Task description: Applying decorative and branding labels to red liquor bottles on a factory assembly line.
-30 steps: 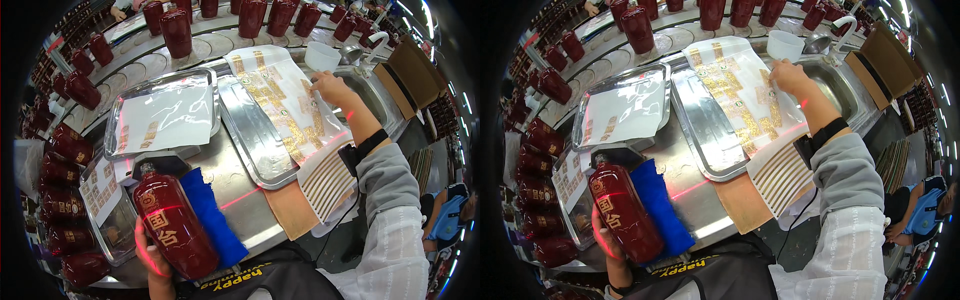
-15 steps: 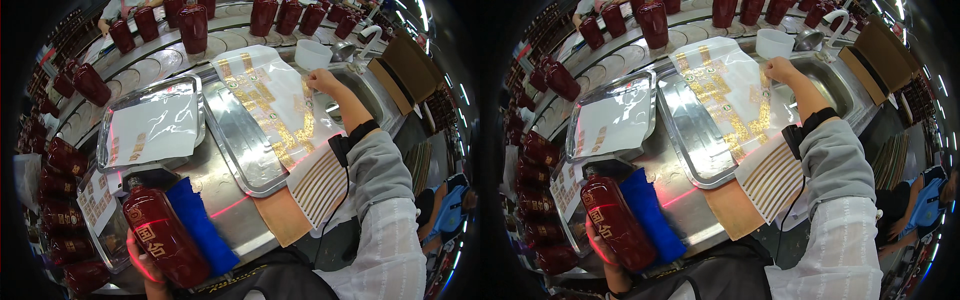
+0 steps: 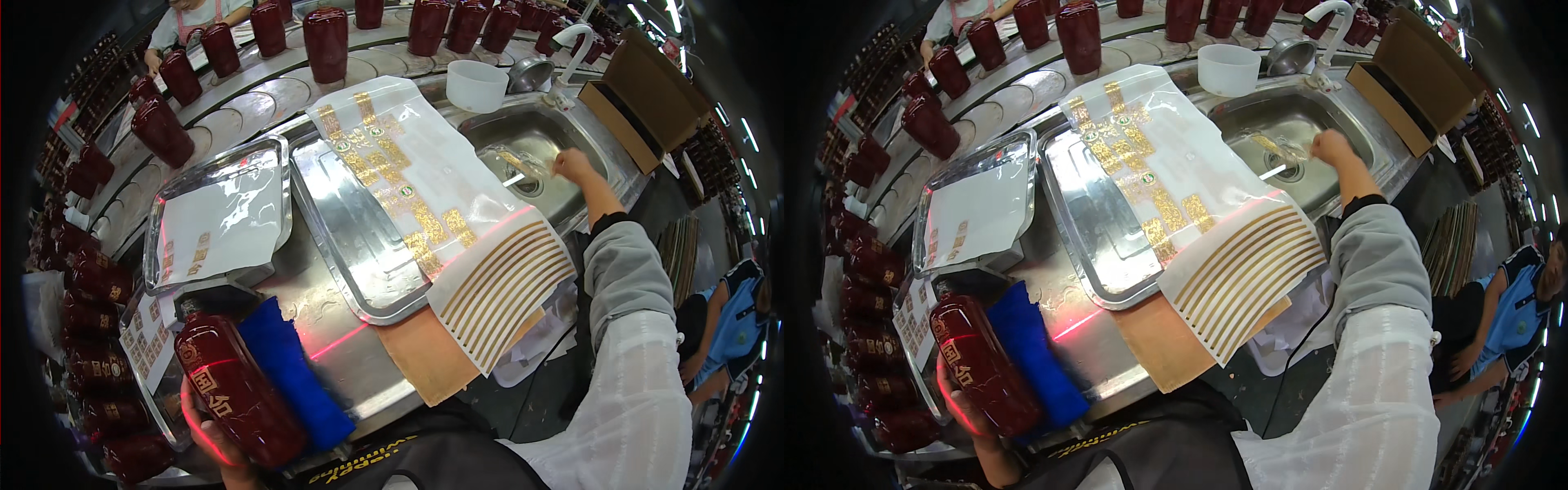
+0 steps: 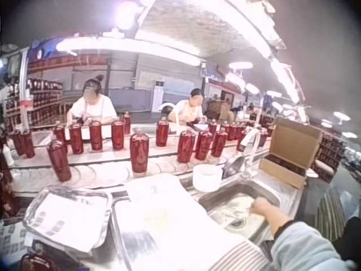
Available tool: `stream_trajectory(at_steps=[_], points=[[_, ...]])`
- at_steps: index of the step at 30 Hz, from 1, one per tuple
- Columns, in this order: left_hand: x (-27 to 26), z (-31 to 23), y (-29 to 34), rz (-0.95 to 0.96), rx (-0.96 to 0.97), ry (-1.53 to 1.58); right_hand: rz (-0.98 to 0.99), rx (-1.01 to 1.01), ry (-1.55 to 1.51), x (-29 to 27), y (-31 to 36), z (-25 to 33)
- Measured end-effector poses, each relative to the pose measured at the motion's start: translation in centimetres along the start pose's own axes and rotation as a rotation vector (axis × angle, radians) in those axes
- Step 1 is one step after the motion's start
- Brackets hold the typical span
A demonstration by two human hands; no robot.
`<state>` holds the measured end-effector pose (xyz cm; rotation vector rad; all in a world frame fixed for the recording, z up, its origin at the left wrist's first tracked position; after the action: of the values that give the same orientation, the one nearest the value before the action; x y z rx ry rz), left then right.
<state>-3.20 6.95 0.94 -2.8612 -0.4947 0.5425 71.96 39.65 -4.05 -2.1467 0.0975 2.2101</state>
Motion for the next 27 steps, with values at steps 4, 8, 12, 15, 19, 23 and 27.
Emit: stream_trajectory(at_steps=[4, 8, 12, 15, 19, 23, 27], points=[[-1.1, -1.3, 0.2, -0.044, 0.014, -0.124, 0.128, 0.059, 0.130, 3.7, 1.1, 0.4], [-3.7, -1.2, 0.4, -0.147, 0.043, -0.140, -0.105, 0.044, -0.027, -1.0, 0.9, 0.7], [-5.4, -6.4, -0.8, -0.258, 0.166, -0.184, -0.371, -0.443, -0.326, -11.4, 5.2, 10.4], [-4.0, -12.0, -2.0, -0.199, 0.339, -0.168, -0.381, -0.534, -0.448, -18.2, 10.3, 16.5], [7.4, -18.2, -3.8, 0.284, 0.400, -0.349, -0.428, -0.715, -0.497, -23.1, 17.0, 21.5], [13.7, -23.0, -4.1, 0.413, 0.485, -0.490, -0.495, -0.941, -0.864, -24.1, 21.6, 29.1], [17.8, -26.0, -3.9, 0.416, 0.697, -0.421, -0.503, -1.000, -1.099, -22.8, 25.5, 34.1]])
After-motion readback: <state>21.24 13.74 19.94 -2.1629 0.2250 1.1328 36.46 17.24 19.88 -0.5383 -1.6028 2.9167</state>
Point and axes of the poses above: each hand's wrist, its own y-axis away from the middle knuckle, its own x-axis out of the palm, z = x × y, the point moved 10 cm from there along -y, towards the middle knuckle, and after that the axes turned 8 degrees about -y, right-handed, at the moved point
